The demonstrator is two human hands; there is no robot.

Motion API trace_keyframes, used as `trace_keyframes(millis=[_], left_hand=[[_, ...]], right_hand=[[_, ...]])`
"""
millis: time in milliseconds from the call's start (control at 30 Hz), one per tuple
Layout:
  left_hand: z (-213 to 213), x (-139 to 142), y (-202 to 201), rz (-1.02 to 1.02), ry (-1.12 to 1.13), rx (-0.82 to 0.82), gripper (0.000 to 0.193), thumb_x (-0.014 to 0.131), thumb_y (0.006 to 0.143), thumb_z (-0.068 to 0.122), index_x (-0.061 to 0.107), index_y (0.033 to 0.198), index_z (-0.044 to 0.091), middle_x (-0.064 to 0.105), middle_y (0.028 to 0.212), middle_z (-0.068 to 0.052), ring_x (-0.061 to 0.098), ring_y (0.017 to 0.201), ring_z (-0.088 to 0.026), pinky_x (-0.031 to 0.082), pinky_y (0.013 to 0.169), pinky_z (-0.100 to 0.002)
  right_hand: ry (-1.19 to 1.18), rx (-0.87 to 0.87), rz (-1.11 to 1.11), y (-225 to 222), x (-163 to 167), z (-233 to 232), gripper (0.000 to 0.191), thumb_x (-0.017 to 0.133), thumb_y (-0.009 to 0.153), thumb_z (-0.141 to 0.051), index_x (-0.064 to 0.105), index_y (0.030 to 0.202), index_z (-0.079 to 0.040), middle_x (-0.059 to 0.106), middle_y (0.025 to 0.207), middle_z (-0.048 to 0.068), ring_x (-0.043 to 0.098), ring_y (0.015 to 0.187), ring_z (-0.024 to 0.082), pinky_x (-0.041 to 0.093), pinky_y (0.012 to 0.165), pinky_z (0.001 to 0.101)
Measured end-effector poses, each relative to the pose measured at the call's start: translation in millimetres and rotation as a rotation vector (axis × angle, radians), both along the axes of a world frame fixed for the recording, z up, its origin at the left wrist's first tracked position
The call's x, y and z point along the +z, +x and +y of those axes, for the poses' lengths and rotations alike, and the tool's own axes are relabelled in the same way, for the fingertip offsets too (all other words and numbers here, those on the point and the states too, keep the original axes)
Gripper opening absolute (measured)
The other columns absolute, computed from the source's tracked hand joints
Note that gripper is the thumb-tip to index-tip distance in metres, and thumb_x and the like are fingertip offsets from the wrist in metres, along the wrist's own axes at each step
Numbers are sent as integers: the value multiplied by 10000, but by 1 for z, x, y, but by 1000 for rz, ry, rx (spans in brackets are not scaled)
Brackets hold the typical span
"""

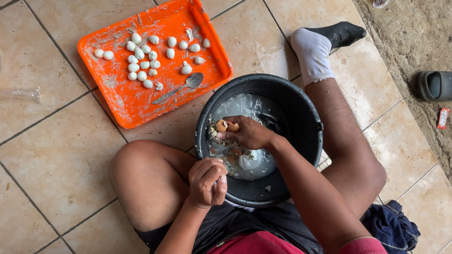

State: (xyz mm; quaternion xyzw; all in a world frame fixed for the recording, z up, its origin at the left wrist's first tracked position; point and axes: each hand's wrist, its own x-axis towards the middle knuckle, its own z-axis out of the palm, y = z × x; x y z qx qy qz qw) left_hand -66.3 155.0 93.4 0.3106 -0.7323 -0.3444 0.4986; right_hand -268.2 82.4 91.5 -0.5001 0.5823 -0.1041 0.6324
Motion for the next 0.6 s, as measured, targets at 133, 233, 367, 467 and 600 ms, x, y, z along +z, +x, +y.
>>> trace_keyframes(millis=[133, 233, 367, 467, 600], left_hand=[[1, 2, -1, -33, -11, 12, 120, 536, 863, 126, 567, 788, 37, 618, 778, -104, 649, 751, -307, 562, 775, -407], [2, 2, 0, -52, -15, 18, 130, 538, 878, 130, 563, 788, 40, 619, 776, -100, 648, 748, -306, 556, 765, -405], [2, 1, -1, -80, -27, 21, 131, 528, 895, 123, 564, 796, 45, 622, 783, -93, 645, 755, -296, 558, 780, -409], [1, 3, -3, -81, -4, 27, 141, 532, 887, 126, 560, 774, 47, 624, 762, -87, 642, 721, -274, 535, 717, -391], [-1, 13, -4, -178, -13, 45, 144, 547, 898, 135, 580, 786, 52, 636, 794, -86, 645, 755, -280, 528, 722, -396]], right_hand=[[-283, 80, 177, -10, 11, 4, 356, 728, 924, -226, 675, 1235, -61, 759, 1054, 137, 716, 965, 222, 566, 851, 373], [-401, 82, 211, -21, 20, 6, 391, 736, 904, -178, 659, 1269, -61, 751, 1115, 159, 726, 1021, 258, 557, 876, 375], [-288, 27, 231, -34, 41, 9, 481, 743, 844, -144, 627, 1309, -104, 762, 1089, 149, 755, 1001, 252, 569, 865, 361], [-192, -88, 258, -44, 51, 13, 445, 765, 843, -167, 653, 1270, -112, 785, 1047, 133, 788, 938, 275, 614, 835, 361], [-667, 34, 511, -66, 43, 14, 463, 785, 822, -183, 663, 1252, -63, 732, 1030, 202, 725, 927, 373, 571, 820, 433]])
